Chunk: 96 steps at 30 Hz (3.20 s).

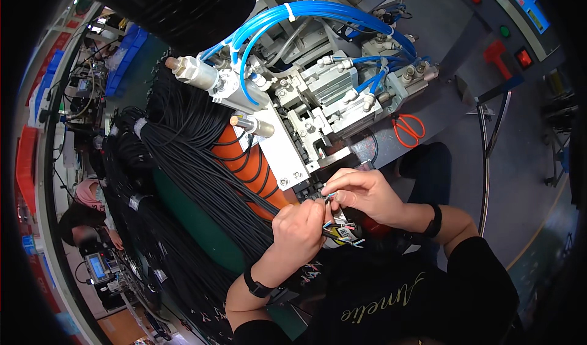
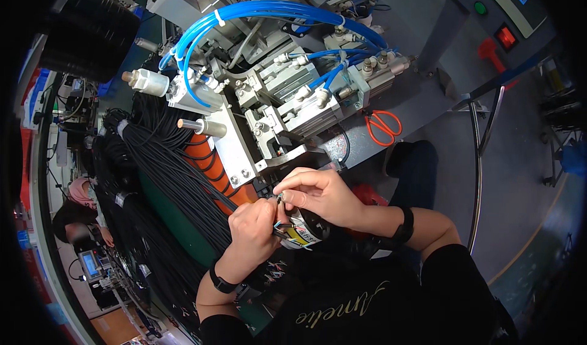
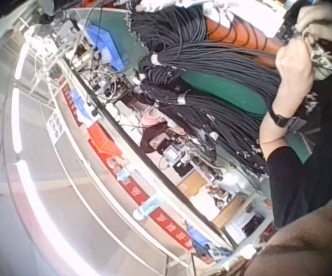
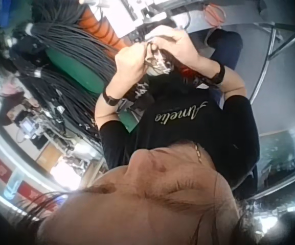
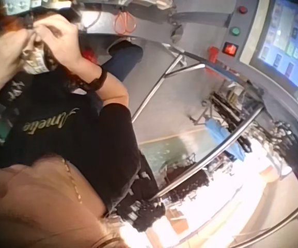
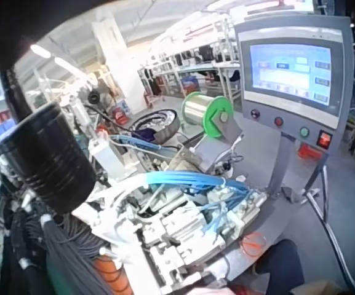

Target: Manually feeding and organizing electrical wires into an industrial processing machine for assembly.

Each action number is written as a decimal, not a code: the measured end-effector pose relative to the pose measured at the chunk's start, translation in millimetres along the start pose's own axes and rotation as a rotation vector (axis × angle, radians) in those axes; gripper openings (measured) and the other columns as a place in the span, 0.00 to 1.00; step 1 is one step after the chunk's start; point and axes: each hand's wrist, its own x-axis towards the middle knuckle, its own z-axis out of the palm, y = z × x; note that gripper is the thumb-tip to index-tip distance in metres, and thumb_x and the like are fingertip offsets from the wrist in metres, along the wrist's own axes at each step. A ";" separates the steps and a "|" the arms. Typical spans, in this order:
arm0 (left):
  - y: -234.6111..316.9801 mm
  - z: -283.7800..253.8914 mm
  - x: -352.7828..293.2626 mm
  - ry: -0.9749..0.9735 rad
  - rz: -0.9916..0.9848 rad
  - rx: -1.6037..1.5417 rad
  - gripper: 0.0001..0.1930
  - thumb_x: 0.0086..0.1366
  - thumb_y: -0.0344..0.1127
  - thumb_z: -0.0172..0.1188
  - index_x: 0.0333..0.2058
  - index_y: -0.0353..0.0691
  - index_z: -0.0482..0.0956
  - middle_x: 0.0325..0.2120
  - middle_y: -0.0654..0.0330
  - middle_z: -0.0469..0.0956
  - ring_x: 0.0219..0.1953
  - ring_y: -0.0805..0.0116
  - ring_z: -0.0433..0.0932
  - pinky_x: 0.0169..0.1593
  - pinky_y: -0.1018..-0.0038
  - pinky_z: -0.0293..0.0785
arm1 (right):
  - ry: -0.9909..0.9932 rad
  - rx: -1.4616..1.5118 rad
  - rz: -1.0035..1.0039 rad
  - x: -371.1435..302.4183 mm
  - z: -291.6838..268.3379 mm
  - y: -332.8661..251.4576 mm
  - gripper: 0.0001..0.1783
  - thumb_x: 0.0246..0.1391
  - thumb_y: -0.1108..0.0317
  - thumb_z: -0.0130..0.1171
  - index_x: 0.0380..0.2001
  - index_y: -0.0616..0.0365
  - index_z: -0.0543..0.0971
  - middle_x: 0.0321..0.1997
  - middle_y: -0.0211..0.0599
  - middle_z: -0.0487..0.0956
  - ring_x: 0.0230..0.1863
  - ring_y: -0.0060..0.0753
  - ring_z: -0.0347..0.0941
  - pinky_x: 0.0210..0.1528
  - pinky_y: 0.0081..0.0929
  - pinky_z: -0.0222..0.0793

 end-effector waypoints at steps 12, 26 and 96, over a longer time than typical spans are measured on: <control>-16.3 -2.4 5.2 -0.089 -0.142 -0.521 0.05 0.63 0.28 0.60 0.29 0.36 0.75 0.18 0.56 0.74 0.21 0.55 0.76 0.25 0.65 0.70 | -0.096 0.170 0.230 10.8 -13.3 -3.6 0.08 0.60 0.75 0.60 0.40 0.67 0.82 0.36 0.34 0.80 0.30 0.19 0.79 0.27 0.13 0.72; -3.4 2.7 -2.1 0.009 -0.011 0.087 0.15 0.48 0.26 0.64 0.38 0.34 0.78 0.26 0.58 0.75 0.25 0.60 0.76 0.31 0.70 0.73 | -0.015 -1.258 -0.434 12.5 -2.0 -12.6 0.05 0.47 0.72 0.62 0.23 0.60 0.75 0.27 0.36 0.71 0.19 0.39 0.72 0.23 0.32 0.70; -22.8 -3.9 -23.8 -0.022 -0.077 0.082 0.17 0.50 0.23 0.67 0.41 0.35 0.76 0.32 0.54 0.77 0.36 0.55 0.76 0.43 0.62 0.69 | -0.269 -0.663 -0.415 5.2 9.8 -11.8 0.14 0.51 0.76 0.64 0.43 0.59 0.80 0.37 0.37 0.78 0.25 0.35 0.76 0.28 0.25 0.71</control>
